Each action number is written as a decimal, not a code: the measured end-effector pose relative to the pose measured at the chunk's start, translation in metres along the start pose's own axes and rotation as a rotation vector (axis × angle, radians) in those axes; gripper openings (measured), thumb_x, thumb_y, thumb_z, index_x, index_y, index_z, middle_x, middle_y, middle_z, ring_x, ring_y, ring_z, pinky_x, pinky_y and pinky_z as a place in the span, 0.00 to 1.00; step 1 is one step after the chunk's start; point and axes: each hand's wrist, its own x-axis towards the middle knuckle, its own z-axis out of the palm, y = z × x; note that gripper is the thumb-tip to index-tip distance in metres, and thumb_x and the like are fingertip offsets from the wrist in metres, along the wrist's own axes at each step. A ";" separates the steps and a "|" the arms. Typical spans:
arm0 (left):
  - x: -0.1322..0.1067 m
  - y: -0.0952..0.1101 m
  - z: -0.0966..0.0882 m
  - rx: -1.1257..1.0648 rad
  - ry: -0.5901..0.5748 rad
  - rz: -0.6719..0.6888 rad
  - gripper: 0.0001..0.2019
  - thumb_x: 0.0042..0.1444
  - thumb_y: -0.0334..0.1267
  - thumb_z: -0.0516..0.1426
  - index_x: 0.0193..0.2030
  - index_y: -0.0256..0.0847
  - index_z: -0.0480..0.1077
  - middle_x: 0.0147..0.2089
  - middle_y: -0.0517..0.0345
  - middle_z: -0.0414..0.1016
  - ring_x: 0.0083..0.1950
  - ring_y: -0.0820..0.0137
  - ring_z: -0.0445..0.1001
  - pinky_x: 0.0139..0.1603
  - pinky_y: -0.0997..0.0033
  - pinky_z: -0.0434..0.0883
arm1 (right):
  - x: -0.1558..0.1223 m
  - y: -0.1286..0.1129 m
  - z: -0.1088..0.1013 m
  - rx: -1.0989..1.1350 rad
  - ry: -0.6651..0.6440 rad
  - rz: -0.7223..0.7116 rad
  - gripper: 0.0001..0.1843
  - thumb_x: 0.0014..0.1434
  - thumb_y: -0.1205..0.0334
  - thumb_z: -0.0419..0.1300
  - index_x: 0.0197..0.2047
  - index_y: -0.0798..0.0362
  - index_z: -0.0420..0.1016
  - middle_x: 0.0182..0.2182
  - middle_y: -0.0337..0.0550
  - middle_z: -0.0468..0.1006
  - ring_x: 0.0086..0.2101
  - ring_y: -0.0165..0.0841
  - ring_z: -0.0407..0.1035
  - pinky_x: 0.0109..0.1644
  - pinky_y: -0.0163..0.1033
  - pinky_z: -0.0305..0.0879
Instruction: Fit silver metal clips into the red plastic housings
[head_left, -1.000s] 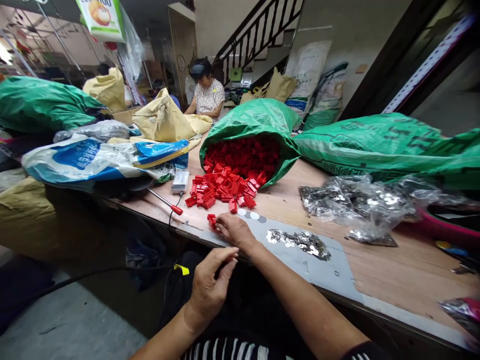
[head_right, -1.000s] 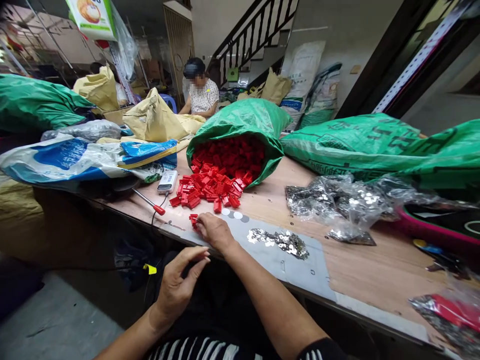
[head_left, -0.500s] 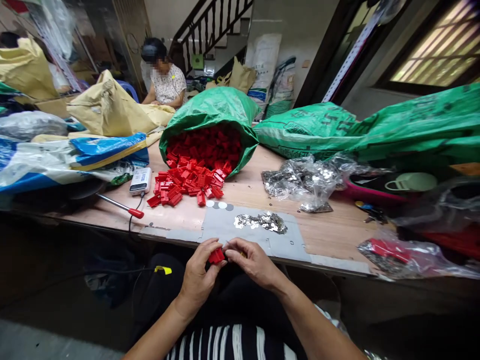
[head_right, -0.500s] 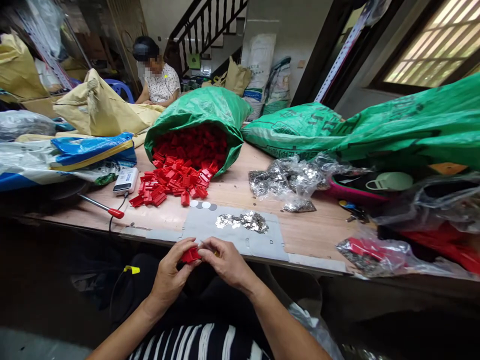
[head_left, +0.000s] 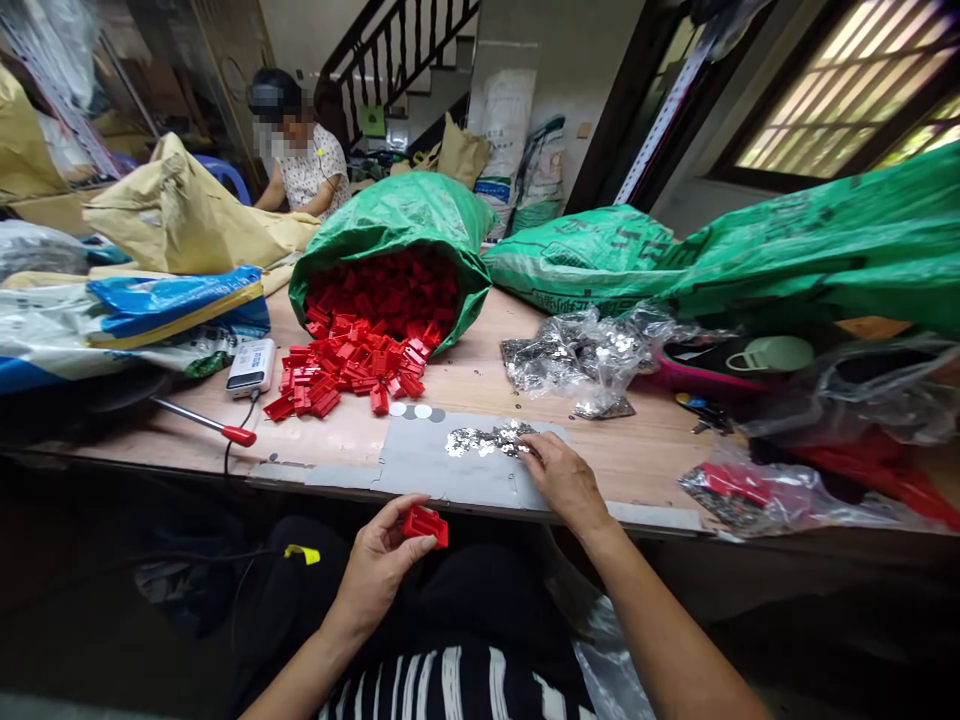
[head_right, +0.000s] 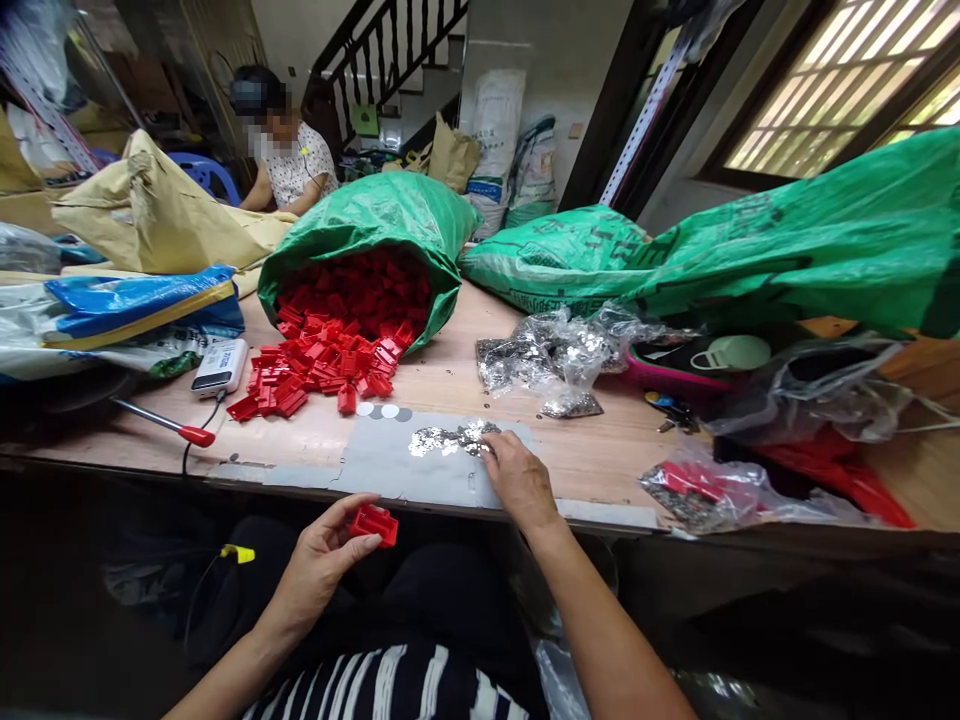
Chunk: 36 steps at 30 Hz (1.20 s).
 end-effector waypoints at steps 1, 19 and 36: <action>0.000 -0.001 0.000 0.007 0.001 0.002 0.23 0.45 0.38 0.66 0.50 0.40 0.71 0.40 0.55 0.79 0.40 0.69 0.76 0.45 0.71 0.72 | 0.002 -0.001 0.001 -0.025 -0.016 0.000 0.11 0.60 0.65 0.55 0.45 0.50 0.73 0.40 0.44 0.76 0.39 0.38 0.72 0.40 0.40 0.67; 0.000 -0.003 -0.001 0.014 0.050 0.009 0.22 0.44 0.38 0.67 0.47 0.39 0.72 0.41 0.55 0.79 0.41 0.68 0.77 0.45 0.70 0.74 | -0.017 0.012 -0.006 0.095 -0.044 0.015 0.07 0.60 0.62 0.56 0.41 0.48 0.73 0.38 0.41 0.77 0.38 0.36 0.73 0.40 0.39 0.66; 0.007 0.007 0.005 0.484 0.201 0.408 0.16 0.49 0.39 0.64 0.45 0.42 0.72 0.42 0.54 0.79 0.42 0.64 0.78 0.47 0.65 0.74 | -0.021 -0.050 -0.030 0.491 -0.177 -0.078 0.06 0.61 0.57 0.55 0.37 0.49 0.71 0.28 0.38 0.77 0.25 0.30 0.68 0.31 0.35 0.63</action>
